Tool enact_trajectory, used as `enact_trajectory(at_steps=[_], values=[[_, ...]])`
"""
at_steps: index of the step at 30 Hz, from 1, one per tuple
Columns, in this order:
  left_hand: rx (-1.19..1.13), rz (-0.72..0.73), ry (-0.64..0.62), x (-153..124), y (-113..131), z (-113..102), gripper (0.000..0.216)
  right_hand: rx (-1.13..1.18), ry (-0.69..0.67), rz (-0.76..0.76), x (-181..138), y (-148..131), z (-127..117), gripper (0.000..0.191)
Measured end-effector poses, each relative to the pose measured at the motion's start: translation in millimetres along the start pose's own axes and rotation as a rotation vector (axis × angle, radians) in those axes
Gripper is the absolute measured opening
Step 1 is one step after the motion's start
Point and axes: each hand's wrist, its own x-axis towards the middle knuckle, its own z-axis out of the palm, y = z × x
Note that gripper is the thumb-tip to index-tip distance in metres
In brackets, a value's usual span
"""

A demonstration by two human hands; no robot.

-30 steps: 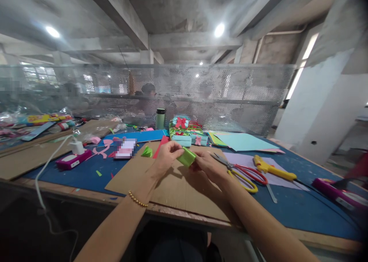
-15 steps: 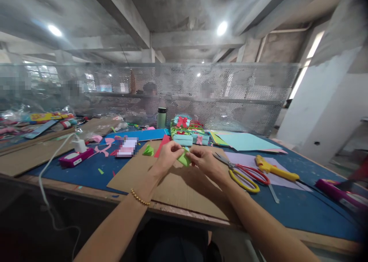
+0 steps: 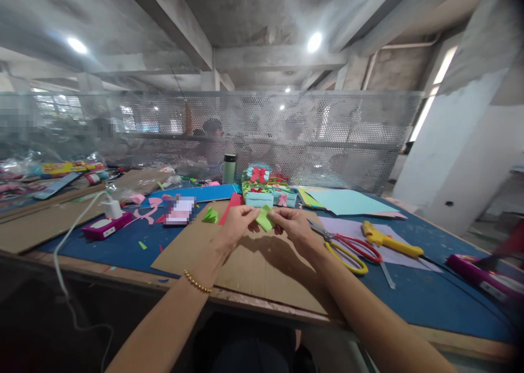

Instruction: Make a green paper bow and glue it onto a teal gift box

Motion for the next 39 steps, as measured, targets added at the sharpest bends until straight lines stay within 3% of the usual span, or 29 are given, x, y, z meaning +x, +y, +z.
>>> enact_trajectory(at_steps=[9, 13, 19, 27, 39], values=[[0.095, 0.160, -0.066, -4.4, 5.4, 1.7, 0.031, 0.072, 0.079, -0.004, 0.7, 3.1, -0.5, 0.034], [0.099, 0.200, -0.019, -3.5, 3.5, 1.8, 0.024, 0.100, 0.048, 0.003, -0.6, 1.6, 1.5, 0.035], [0.126, 0.196, 0.059, -1.1, 1.9, 1.6, 0.013, 0.059, 0.007, 0.009, -2.1, 1.0, 2.4, 0.037], [0.232, 0.164, 0.007, -5.6, 5.2, 4.3, 0.011, -0.024, 0.095, -0.106, 1.5, -1.2, 1.6, 0.030], [0.273, 0.188, -0.030, -6.2, 4.8, 5.1, 0.014, -0.008, 0.147, -0.089, 3.2, 3.6, -1.6, 0.035]])
